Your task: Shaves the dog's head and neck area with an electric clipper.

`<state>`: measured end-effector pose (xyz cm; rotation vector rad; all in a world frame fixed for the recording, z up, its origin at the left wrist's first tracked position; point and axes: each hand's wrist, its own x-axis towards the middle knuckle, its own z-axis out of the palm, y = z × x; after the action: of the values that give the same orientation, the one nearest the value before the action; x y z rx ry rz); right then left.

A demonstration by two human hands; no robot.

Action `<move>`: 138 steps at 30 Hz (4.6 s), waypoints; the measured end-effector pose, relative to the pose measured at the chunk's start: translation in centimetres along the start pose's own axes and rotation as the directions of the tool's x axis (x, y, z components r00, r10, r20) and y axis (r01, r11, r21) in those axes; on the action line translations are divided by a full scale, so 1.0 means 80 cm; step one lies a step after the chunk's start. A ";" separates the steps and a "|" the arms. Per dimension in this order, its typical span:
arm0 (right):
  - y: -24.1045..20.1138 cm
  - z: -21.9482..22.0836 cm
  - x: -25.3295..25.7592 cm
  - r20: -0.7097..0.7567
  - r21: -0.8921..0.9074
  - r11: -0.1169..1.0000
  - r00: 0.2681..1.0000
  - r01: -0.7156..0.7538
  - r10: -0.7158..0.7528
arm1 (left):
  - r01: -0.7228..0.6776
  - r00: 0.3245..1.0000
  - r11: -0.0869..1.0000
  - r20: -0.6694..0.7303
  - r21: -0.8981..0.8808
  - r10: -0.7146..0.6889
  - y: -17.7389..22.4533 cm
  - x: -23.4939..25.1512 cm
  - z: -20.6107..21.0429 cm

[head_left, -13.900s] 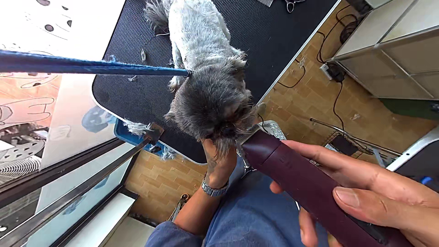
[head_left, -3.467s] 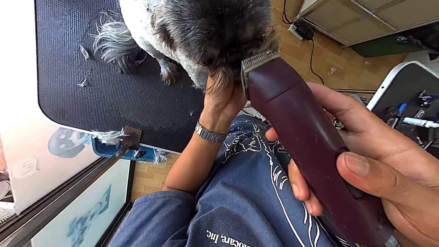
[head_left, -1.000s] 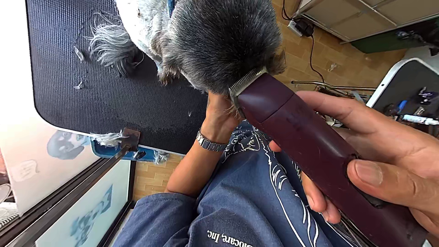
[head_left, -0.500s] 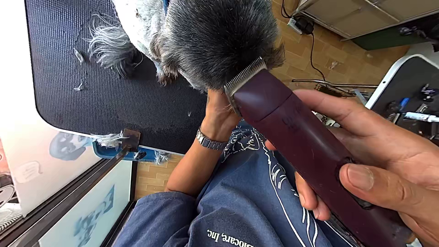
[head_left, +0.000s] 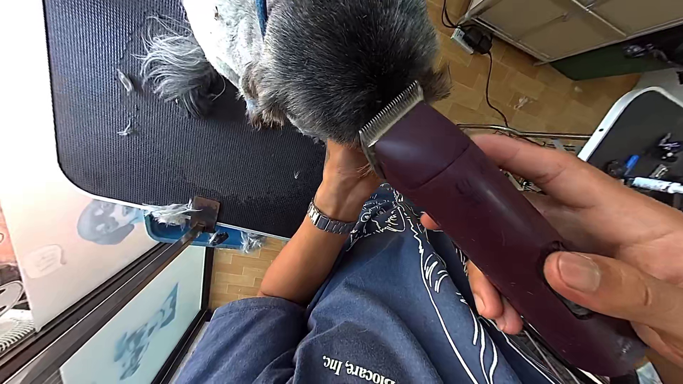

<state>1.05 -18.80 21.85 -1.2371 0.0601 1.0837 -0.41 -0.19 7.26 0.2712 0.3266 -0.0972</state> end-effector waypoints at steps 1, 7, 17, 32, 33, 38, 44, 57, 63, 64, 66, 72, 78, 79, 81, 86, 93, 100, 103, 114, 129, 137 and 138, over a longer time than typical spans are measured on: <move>0.001 -0.001 -0.003 -0.014 -0.005 1.000 1.000 -0.014 0.014 | 0.014 1.000 0.998 -0.025 -0.060 -0.015 -0.003 0.008 -0.001; 0.003 -0.002 -0.002 -0.068 -0.438 0.897 0.993 0.053 -0.092 | 0.071 0.991 0.992 -0.110 -0.103 -0.082 -0.010 0.022 -0.005; -0.013 0.005 -0.030 -0.211 -0.908 0.407 0.949 -0.102 -0.233 | 0.025 0.996 0.994 -0.081 -0.107 -0.034 -0.013 0.029 0.003; -0.030 -0.001 -0.026 -0.215 -0.880 0.461 0.963 -0.118 -0.163 | 0.018 0.998 0.994 -0.052 -0.110 -0.024 -0.011 0.025 -0.001; -0.030 -0.003 -0.029 -0.232 -0.871 0.474 0.959 -0.131 -0.160 | 0.028 0.998 0.994 -0.059 -0.109 -0.035 -0.011 0.025 -0.002; -0.044 0.000 -0.019 -0.252 -0.890 0.424 0.957 -0.170 -0.145 | 0.043 0.995 0.992 -0.088 -0.117 -0.054 -0.013 0.025 -0.002; -0.059 0.001 -0.014 -0.227 -0.855 0.494 0.970 -0.158 -0.083 | 0.053 0.994 0.996 -0.088 -0.077 -0.059 -0.011 0.021 0.000; -0.073 -0.008 -0.007 -0.202 -0.806 0.575 0.978 -0.138 -0.048 | 0.050 0.996 0.993 -0.066 -0.107 -0.058 -0.009 0.019 -0.002; -0.050 -0.023 -0.014 -0.235 -0.770 0.625 0.967 -0.126 -0.094 | 0.031 0.999 0.995 -0.038 -0.093 -0.035 -0.009 0.019 -0.005; -0.051 -0.023 -0.012 -0.217 -0.761 0.640 0.972 -0.111 -0.089 | 0.033 0.999 0.995 -0.035 -0.094 -0.036 -0.008 0.018 -0.005; -0.052 -0.027 -0.012 -0.178 -0.766 0.639 0.979 -0.074 -0.099 | 0.034 0.999 0.995 -0.024 -0.093 -0.036 -0.006 0.017 -0.006; -0.062 -0.027 -0.011 -0.184 -0.825 0.559 0.976 -0.088 -0.119 | 0.012 0.996 0.999 -0.085 -0.053 -0.017 -0.010 0.016 -0.006; -0.048 -0.023 -0.009 -0.187 -0.841 0.535 0.971 -0.081 -0.147 | 0.015 0.999 0.997 -0.044 -0.075 -0.018 -0.011 0.020 -0.004; -0.048 -0.024 -0.010 -0.160 -0.855 0.514 0.977 -0.064 -0.144 | 0.020 0.999 0.997 -0.037 -0.075 -0.023 -0.010 0.020 -0.003; -0.049 -0.023 -0.014 -0.147 -0.857 0.512 0.981 -0.062 -0.127 | 0.032 0.998 0.997 -0.046 -0.072 -0.036 -0.008 0.019 0.000; -0.039 -0.026 -0.019 -0.196 -0.848 0.524 0.965 -0.077 -0.175 | 0.025 0.999 0.998 -0.044 -0.063 -0.027 -0.011 0.024 -0.001; -0.045 -0.026 -0.024 -0.055 -0.941 0.337 0.982 0.009 -0.180 | -0.008 0.999 0.998 -0.038 -0.064 0.005 -0.009 0.015 0.006; -0.062 -0.021 -0.027 -0.172 -0.875 0.474 0.979 -0.101 -0.110 | 0.017 1.000 0.997 -0.021 -0.081 -0.018 -0.013 0.025 -0.002; -0.052 -0.021 -0.026 -0.200 -0.869 0.484 0.967 -0.100 -0.160 | 0.019 0.999 0.998 -0.033 -0.062 -0.021 -0.013 0.023 -0.002; -0.032 -0.025 -0.026 -0.168 -0.875 0.483 0.958 -0.036 -0.233 | 0.007 1.000 0.998 0.016 -0.063 -0.006 -0.010 0.020 0.004; -0.040 -0.031 -0.022 -0.182 -0.835 0.549 0.966 -0.052 -0.185 | 0.013 1.000 0.997 -0.006 -0.071 -0.014 -0.009 0.019 0.001; -0.043 -0.033 -0.017 -0.071 -0.870 0.490 0.974 0.044 -0.214 | 0.004 1.000 0.998 -0.006 -0.057 -0.004 -0.005 0.011 0.009; -0.046 -0.034 -0.021 -0.069 -0.875 0.483 0.978 0.036 -0.197 | 0.008 1.000 0.999 -0.009 -0.053 -0.009 -0.005 0.010 0.008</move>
<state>4.06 -21.68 24.39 -2.2311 -0.5298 0.8795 0.51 -0.78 7.46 0.2178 0.3393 -0.0955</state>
